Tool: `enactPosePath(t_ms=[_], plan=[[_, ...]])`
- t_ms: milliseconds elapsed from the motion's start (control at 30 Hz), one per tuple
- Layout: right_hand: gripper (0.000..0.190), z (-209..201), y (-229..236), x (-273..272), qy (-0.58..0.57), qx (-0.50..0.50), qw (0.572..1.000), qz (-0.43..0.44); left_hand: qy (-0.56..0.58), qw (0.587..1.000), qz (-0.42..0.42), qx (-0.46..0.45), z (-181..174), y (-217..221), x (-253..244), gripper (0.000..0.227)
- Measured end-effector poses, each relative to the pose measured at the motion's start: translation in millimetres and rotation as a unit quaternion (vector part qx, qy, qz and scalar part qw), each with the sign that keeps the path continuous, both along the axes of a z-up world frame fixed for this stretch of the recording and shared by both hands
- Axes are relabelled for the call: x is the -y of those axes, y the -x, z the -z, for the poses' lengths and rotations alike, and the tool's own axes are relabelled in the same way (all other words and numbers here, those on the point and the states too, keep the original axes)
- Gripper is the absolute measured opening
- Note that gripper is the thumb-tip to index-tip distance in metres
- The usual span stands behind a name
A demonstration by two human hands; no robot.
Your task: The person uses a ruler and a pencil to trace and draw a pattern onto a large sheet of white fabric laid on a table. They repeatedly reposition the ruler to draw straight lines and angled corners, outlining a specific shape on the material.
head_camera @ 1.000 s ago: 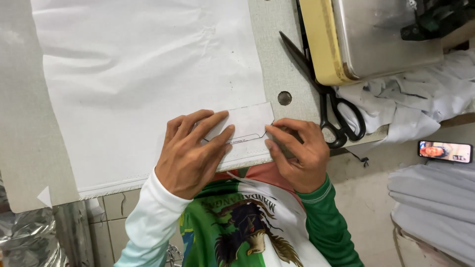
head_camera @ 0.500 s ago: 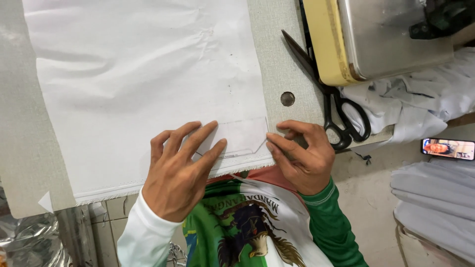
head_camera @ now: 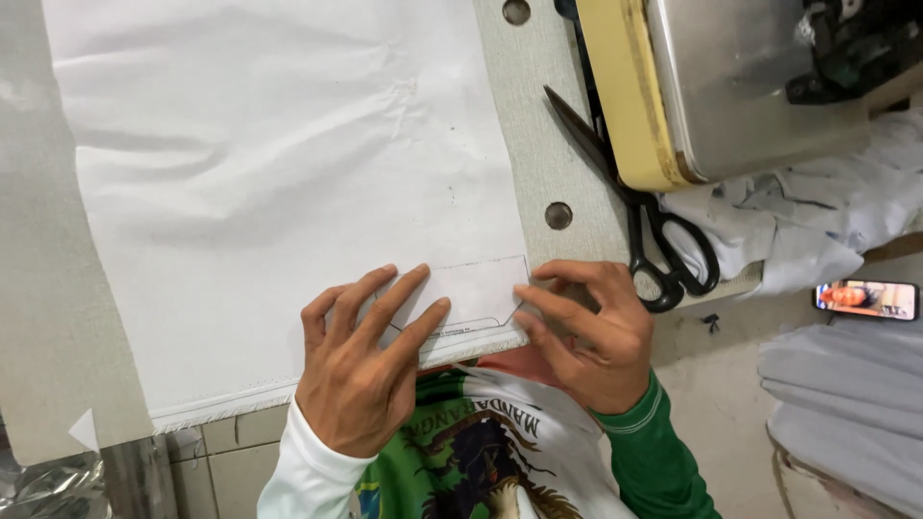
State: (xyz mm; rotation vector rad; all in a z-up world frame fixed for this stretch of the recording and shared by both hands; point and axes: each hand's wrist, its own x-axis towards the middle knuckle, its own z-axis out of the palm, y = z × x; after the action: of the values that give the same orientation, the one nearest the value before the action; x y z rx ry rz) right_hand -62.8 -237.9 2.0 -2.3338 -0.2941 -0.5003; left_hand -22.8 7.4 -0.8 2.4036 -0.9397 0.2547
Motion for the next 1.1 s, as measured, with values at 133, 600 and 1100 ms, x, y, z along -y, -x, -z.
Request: enactPosePath(t_ms=[133,600,1100], plan=[[0.02,18,-5,1,0.044,0.032,0.998,0.002,0.021,1.0,0.007,0.005,2,-4,-3,0.034],[0.019,22,-2,-1,0.037,0.04,0.998,0.025,0.143,0.988,-0.011,-0.05,6,-3,-4,0.023],[0.017,24,-3,-2,0.036,0.039,0.998,0.028,0.162,0.986,-0.018,-0.036,10,-3,-1,0.026]])
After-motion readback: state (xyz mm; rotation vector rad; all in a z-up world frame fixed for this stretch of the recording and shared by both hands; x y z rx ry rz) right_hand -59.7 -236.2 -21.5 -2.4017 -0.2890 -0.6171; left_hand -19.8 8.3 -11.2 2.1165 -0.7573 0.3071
